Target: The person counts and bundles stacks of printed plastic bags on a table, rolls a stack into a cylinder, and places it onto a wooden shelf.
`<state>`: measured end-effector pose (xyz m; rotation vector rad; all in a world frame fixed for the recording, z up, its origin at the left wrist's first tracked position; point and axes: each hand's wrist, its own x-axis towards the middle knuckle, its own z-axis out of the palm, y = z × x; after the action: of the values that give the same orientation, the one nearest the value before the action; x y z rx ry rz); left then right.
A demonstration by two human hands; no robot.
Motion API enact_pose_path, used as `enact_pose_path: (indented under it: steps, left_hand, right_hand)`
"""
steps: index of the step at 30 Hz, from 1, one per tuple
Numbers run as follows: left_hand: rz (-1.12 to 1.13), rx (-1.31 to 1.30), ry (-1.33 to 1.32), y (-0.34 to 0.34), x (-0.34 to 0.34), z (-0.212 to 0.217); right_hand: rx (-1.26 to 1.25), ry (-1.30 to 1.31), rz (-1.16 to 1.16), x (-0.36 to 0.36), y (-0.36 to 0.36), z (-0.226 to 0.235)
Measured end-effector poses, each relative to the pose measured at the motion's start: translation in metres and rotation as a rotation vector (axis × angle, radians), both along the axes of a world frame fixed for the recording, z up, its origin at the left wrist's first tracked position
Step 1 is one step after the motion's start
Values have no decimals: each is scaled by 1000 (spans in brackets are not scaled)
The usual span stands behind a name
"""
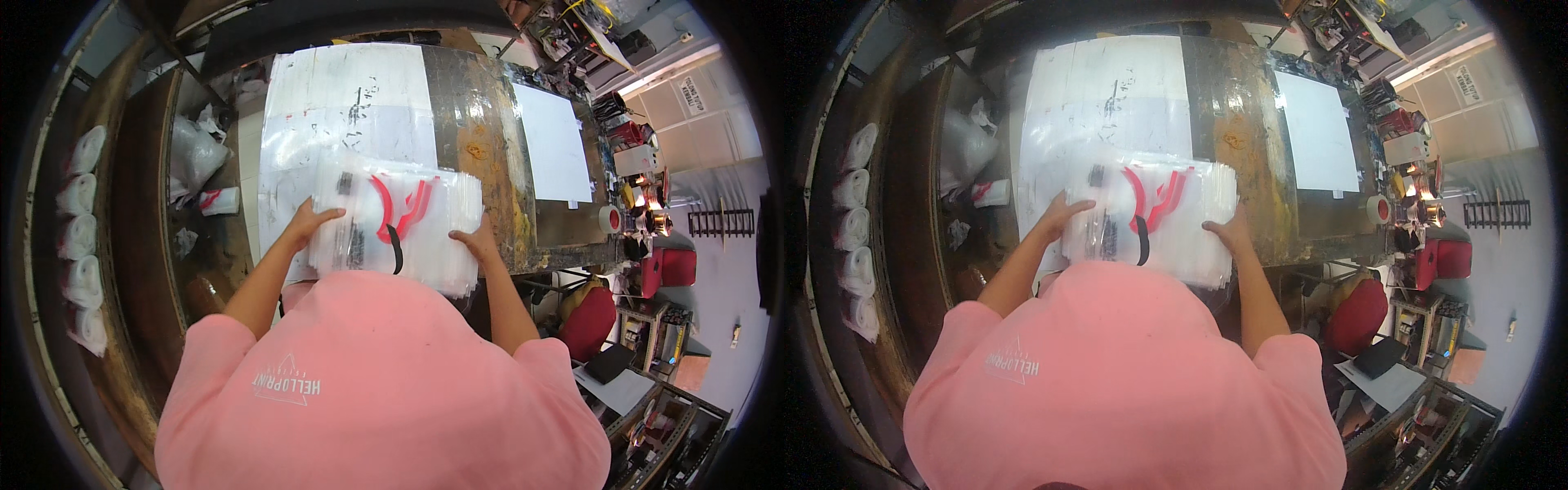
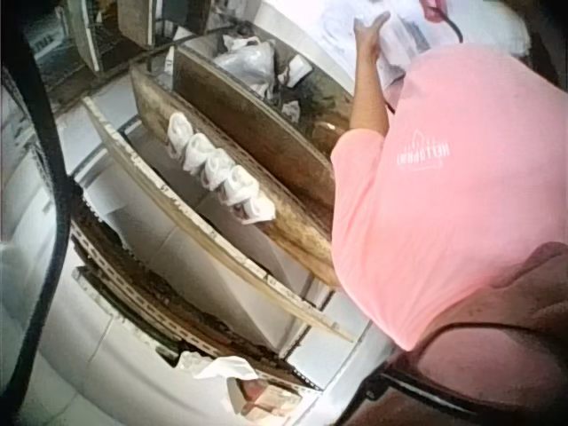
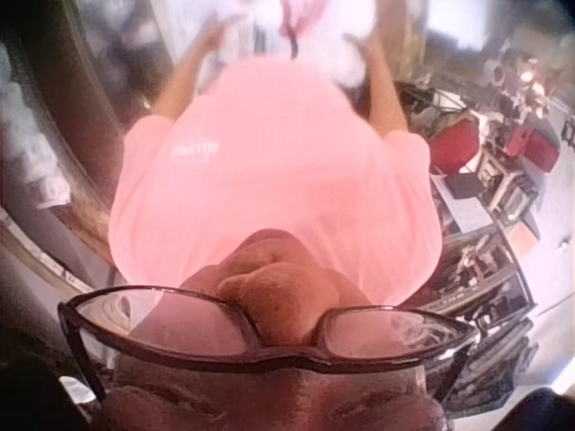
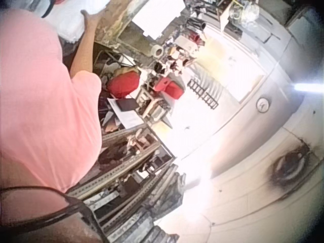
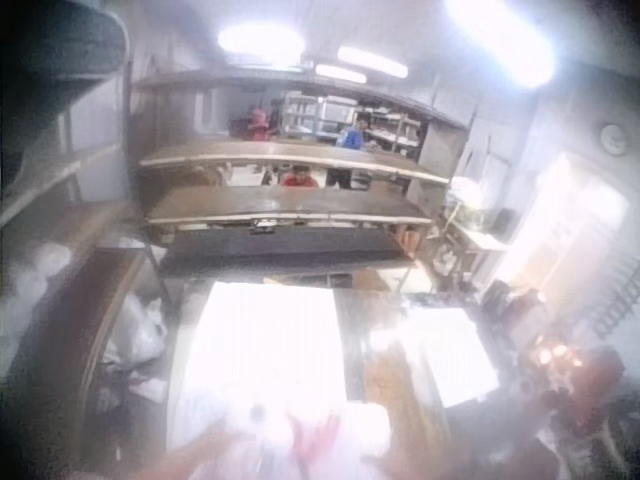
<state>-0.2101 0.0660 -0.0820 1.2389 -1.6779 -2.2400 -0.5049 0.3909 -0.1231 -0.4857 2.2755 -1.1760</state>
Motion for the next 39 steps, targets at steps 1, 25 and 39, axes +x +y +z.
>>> enact_pose_path:
  steps: [1,25,39]
  left_hand:
    - [6,-38,-3,4,6,-1]
    - [-1,231,54,-1,-43,15]
    - [69,-201,-114,25,-74,26]
  right_hand:
    - [-45,-59,-10,9,1,7]
    - [354,534,76,53,-87,53]
    - [187,-88,40,48,-98,37]
